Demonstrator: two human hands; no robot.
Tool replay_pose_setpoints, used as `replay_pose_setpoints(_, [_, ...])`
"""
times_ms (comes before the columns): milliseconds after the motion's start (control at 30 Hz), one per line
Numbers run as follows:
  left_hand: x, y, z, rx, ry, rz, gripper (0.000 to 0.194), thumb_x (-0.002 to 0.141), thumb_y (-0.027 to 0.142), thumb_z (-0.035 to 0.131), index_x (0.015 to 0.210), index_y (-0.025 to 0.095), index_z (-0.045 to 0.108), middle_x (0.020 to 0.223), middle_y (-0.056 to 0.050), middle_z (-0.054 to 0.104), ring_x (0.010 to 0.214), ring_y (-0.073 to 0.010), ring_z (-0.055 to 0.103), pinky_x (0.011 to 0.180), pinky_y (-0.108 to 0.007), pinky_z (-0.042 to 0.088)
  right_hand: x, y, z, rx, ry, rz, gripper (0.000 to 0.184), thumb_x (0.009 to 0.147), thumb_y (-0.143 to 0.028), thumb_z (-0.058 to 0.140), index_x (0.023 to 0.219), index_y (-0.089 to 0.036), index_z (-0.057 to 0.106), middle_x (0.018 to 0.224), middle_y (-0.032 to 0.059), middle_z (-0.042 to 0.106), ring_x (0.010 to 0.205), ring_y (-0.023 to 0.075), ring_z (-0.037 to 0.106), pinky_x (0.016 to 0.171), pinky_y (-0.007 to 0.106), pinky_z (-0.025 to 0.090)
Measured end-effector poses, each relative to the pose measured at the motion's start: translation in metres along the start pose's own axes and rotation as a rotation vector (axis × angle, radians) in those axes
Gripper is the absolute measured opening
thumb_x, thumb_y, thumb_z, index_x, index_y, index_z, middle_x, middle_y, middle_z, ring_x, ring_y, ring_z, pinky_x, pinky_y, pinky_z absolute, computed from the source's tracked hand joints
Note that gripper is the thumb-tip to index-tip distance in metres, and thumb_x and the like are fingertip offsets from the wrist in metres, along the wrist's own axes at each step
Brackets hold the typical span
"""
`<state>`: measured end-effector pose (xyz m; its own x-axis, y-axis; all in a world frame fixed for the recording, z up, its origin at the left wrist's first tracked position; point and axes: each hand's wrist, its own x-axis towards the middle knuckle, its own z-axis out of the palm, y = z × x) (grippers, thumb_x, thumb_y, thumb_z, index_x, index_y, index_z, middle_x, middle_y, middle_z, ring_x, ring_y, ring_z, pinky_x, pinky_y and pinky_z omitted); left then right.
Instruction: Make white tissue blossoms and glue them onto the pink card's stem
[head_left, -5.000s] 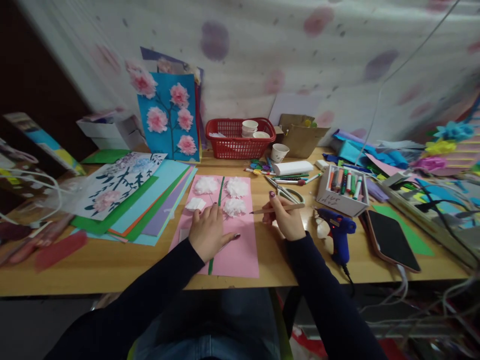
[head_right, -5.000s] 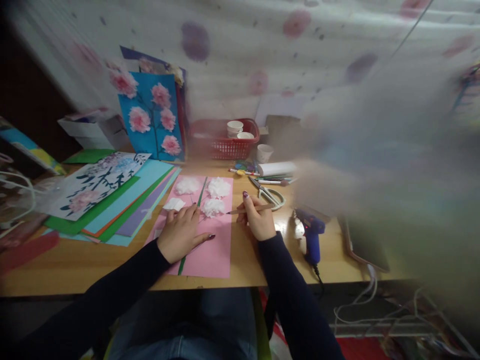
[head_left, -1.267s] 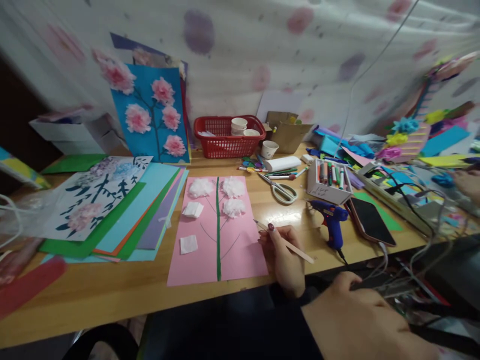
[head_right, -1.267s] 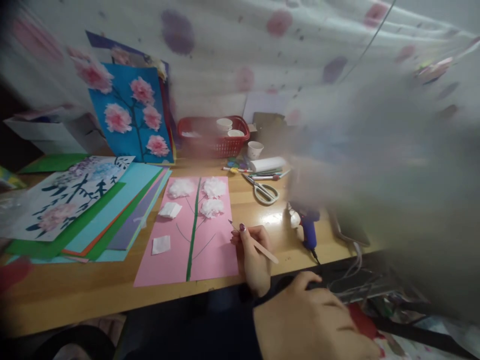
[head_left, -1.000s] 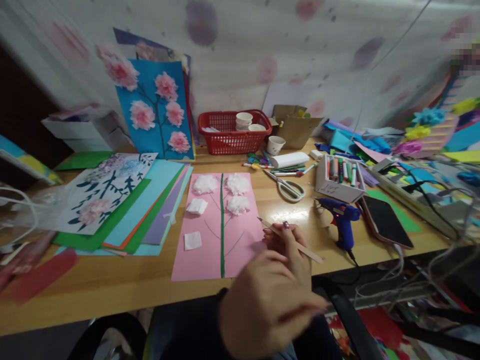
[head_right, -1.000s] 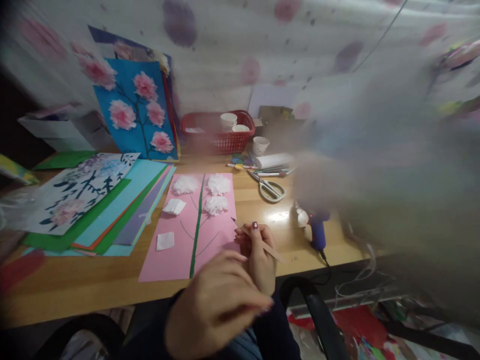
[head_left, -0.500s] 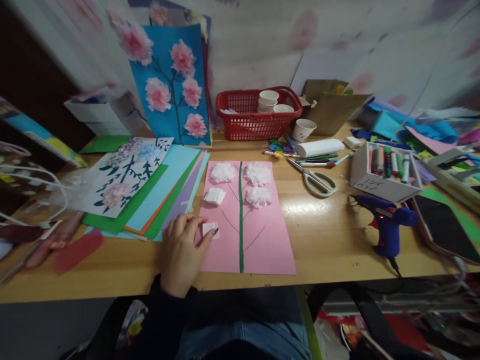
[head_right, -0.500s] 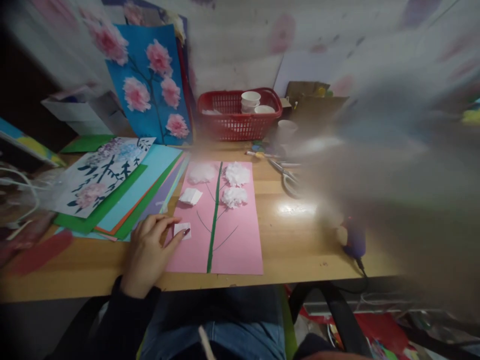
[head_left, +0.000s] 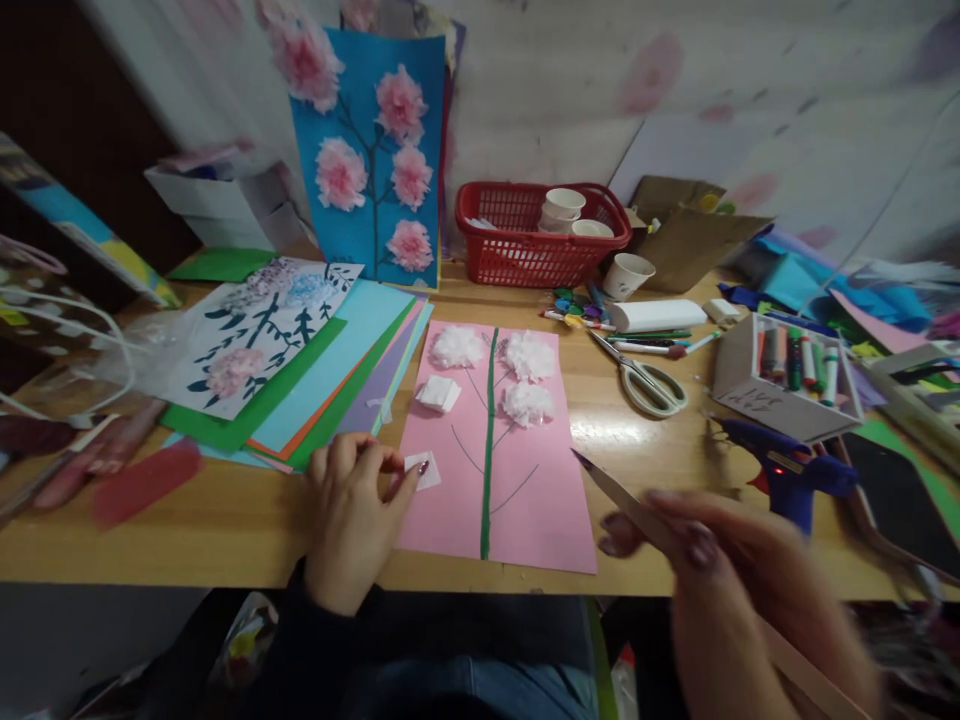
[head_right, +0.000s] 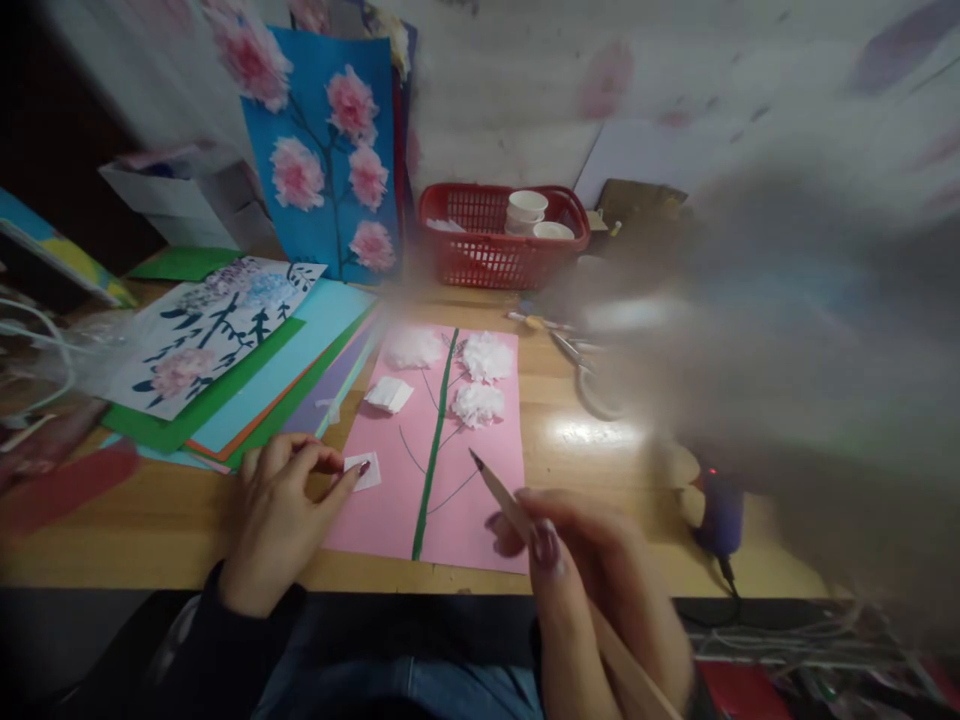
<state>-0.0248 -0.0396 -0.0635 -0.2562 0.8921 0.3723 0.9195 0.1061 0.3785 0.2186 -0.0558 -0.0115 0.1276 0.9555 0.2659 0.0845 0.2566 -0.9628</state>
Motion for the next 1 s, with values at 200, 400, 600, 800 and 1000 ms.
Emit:
replay_pose_setpoints(200, [0.003,0.0,-0.002,-0.073,-0.001,0.02,0.015,0.084,0.029,0.065,0.073,0.021,0.06,0.087,-0.007,0.065,0.086,-0.0284,0.056,0.076,-0.042,0.045,0.029,0.013,0.018,0.203,0.043,0.169,0.018,0.09,-0.036,0.062,0.08,-0.022,0.067,0.067,-0.0007,0.064,0.061,0.0126,0.06,0.062,0.026,0.049])
replay_pose_setpoints(400, [0.002,0.003,-0.002,-0.186,-0.064,-0.052,0.002,0.086,0.023,0.063,0.085,0.021,0.063,0.084,-0.004,0.071,0.083,-0.0265,0.064,0.081,-0.045,0.044,0.024,0.014,0.017,0.273,0.072,0.169,0.017,0.087,-0.039,0.067,0.083,-0.022,0.069,0.069,-0.0007,0.065,0.06,0.0111,0.06,0.06,0.024,0.048])
replay_pose_setpoints(600, [-0.001,0.016,-0.002,-0.628,-0.059,-0.146,0.012,0.09,0.027,0.056,0.093,0.02,0.065,0.087,-0.003,0.065,0.073,-0.0175,0.062,0.067,-0.031,0.052,0.028,0.024,0.028,0.462,-0.012,0.179,0.031,0.091,-0.051,0.057,0.081,-0.025,0.071,0.058,-0.0021,0.061,0.051,0.0103,0.056,0.052,0.023,0.046])
replay_pose_setpoints(800, [-0.006,0.049,-0.004,-0.918,-0.089,-0.246,0.016,0.082,0.028,0.068,0.073,0.018,0.059,0.071,0.001,0.059,0.067,-0.0131,0.057,0.063,-0.024,0.048,0.013,0.041,0.038,0.25,-0.178,0.098,0.02,0.095,-0.037,0.056,0.085,-0.025,0.069,0.089,0.0013,0.066,0.076,0.0135,0.062,0.073,0.028,0.05])
replay_pose_setpoints(1000, [-0.007,0.062,-0.005,-1.029,-0.242,-0.254,0.023,0.076,0.024,0.072,0.063,0.018,0.054,0.061,0.005,0.051,0.053,-0.0088,0.047,0.047,-0.019,0.038,0.001,0.039,0.046,0.269,-0.249,0.04,0.012,0.087,-0.021,0.066,0.079,-0.024,0.058,0.09,0.0,0.062,0.083,0.0133,0.06,0.072,0.024,0.05])
